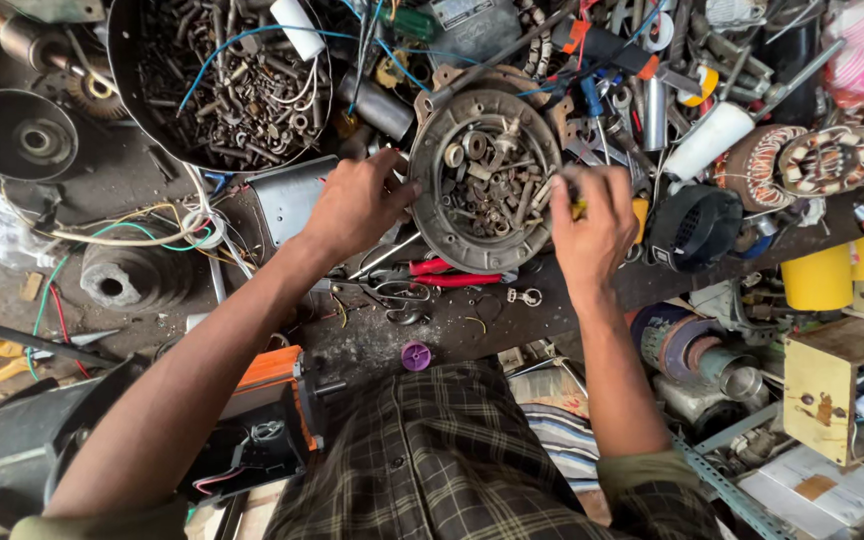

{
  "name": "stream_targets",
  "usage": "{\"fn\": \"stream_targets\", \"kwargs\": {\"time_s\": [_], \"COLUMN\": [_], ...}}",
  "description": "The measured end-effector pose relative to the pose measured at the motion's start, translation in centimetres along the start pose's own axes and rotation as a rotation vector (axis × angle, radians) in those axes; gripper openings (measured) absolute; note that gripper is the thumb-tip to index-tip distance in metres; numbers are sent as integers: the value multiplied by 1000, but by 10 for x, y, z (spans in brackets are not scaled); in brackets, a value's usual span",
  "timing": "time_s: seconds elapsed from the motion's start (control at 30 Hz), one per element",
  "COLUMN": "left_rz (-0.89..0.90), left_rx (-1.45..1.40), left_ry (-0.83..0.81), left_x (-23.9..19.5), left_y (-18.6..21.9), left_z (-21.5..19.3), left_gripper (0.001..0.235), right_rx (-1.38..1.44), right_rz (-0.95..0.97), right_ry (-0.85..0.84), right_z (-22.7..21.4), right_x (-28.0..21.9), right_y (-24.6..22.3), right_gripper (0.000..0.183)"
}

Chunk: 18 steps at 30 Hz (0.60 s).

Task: The person works on an electric motor, using a screwdriver to tighten internal connections and a roll of white tape to secure wires. They then place the terminal box cover back onto the motor and secure it.

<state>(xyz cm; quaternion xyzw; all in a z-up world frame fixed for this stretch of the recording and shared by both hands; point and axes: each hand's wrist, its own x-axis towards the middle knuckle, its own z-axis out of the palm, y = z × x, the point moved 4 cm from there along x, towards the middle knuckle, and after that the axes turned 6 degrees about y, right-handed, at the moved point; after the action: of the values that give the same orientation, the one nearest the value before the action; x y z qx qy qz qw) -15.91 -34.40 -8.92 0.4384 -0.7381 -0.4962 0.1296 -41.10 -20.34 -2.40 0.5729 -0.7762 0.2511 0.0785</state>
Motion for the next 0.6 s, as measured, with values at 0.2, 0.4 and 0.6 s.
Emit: {"fn": "stream_targets", "kwargs": {"time_s": [0.2,0.4,0.6], "left_rz": [-23,-163,-103], "left_rx": [-37,-226,-207], "left_ry": [-25,7,86], "left_x": [-10,-14,-5], "left_y": [4,-7,-14], "left_z": [-1,16,31], "left_gripper": [38,41,39], "right_rx": [85,128,113], "right_rz": [-339,-261,-147], "right_ry": [-423,-458,-383], "right_z": [29,20,16], "right_x": [14,5,7], "right_y": [-43,-38,-27], "right_gripper": [20,18,15]}}
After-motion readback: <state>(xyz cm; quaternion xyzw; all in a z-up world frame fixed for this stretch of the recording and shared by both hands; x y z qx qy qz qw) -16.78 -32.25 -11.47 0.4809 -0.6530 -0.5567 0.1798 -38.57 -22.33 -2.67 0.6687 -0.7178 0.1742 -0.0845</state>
